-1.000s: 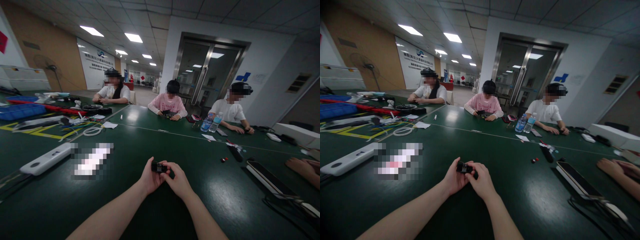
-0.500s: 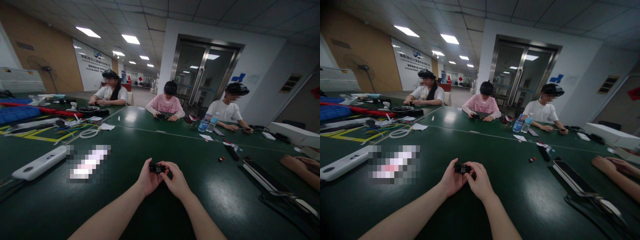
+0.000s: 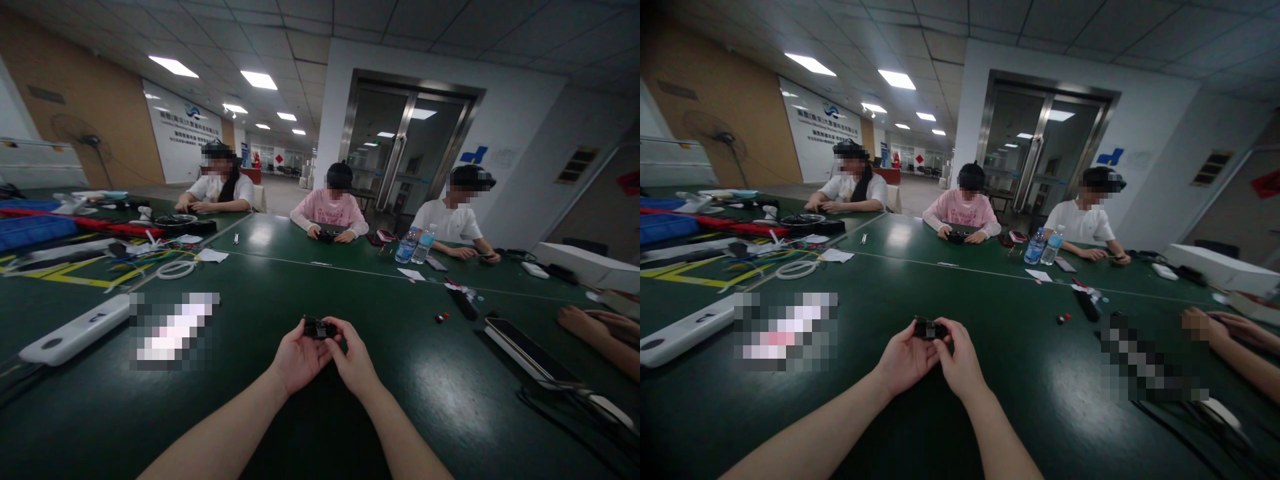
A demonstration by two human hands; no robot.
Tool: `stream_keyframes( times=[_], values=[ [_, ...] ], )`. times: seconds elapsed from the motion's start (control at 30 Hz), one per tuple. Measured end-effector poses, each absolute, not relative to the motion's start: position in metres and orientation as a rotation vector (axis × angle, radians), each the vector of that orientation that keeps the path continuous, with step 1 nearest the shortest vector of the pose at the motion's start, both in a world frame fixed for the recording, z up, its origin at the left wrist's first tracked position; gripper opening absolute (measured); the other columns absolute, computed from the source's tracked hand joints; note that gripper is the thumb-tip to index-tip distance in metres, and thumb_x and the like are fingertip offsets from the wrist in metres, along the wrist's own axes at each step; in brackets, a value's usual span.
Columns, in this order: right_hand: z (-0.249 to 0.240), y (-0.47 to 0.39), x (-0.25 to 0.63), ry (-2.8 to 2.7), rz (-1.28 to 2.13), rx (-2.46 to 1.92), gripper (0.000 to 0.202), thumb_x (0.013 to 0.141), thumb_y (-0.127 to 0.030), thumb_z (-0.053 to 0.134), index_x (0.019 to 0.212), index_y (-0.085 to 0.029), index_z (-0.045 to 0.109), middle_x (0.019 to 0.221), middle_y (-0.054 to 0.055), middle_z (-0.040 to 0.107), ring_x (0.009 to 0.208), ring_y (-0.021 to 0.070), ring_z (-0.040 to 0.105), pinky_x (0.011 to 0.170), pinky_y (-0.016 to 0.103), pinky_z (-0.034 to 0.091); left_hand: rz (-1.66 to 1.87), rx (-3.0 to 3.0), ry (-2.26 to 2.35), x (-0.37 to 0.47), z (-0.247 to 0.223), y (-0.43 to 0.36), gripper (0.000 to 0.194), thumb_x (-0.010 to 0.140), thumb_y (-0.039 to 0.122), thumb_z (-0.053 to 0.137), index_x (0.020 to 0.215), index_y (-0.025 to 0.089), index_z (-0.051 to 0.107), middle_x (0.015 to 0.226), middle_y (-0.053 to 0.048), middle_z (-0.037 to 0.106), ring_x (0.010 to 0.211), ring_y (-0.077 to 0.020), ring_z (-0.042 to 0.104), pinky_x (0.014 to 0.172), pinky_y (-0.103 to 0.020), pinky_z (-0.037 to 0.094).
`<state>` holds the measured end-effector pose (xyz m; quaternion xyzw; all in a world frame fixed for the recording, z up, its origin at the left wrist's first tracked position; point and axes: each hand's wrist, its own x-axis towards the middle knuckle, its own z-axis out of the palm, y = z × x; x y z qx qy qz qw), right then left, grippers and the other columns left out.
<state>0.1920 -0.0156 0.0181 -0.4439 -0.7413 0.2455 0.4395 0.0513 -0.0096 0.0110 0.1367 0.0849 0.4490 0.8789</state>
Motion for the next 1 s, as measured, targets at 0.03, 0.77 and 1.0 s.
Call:
stream_keyframes(
  times=[0.03, 0.77, 1.0],
  values=[
    [0.0168, -0.0148, 0.1922, -1.828, 0.608, -1.091, 0.037, 0.078, -0.015, 0.047, 0.113, -0.025, 0.049, 0.113, 0.004, 0.054, 0.109, 0.0185, 0.049, 0.096, 0.038, 0.039, 0.928, 0.296, 0.155, 0.0511, 0.0117, -0.0103, 0.046, 0.09, 0.042, 0.027, 0.104, 0.008, 0.054, 0.091, -0.015, 0.066, 0.092, -0.024, 0.062, 0.084, -0.035, 0.044],
    [0.0187, -0.0167, 0.1924, -1.873, 0.501, -1.174, 0.025, 0.074, -0.016, 0.058, 0.096, -0.026, 0.061, 0.114, 0.003, 0.054, 0.11, 0.0198, 0.048, 0.093, 0.039, 0.041, 0.915, 0.335, 0.167, 0.0525, 0.01, -0.01, 0.04, 0.09, 0.041, 0.03, 0.106, 0.014, 0.054, 0.089, -0.01, 0.066, 0.086, -0.0212, 0.064, 0.077, -0.031, 0.045],
    [0.0163, -0.0153, 0.1927, -1.882, 0.518, -1.199, 0.022, 0.073, -0.016, 0.06, 0.093, -0.025, 0.061, 0.109, 0.003, 0.057, 0.106, 0.0192, 0.05, 0.091, 0.038, 0.042, 0.932, 0.327, 0.324, 0.0549, 0.0106, -0.0091, 0.047, 0.087, 0.051, 0.03, 0.094, 0.012, 0.057, 0.08, -0.01, 0.066, 0.079, -0.0196, 0.064, 0.073, -0.029, 0.046]
  ],
)
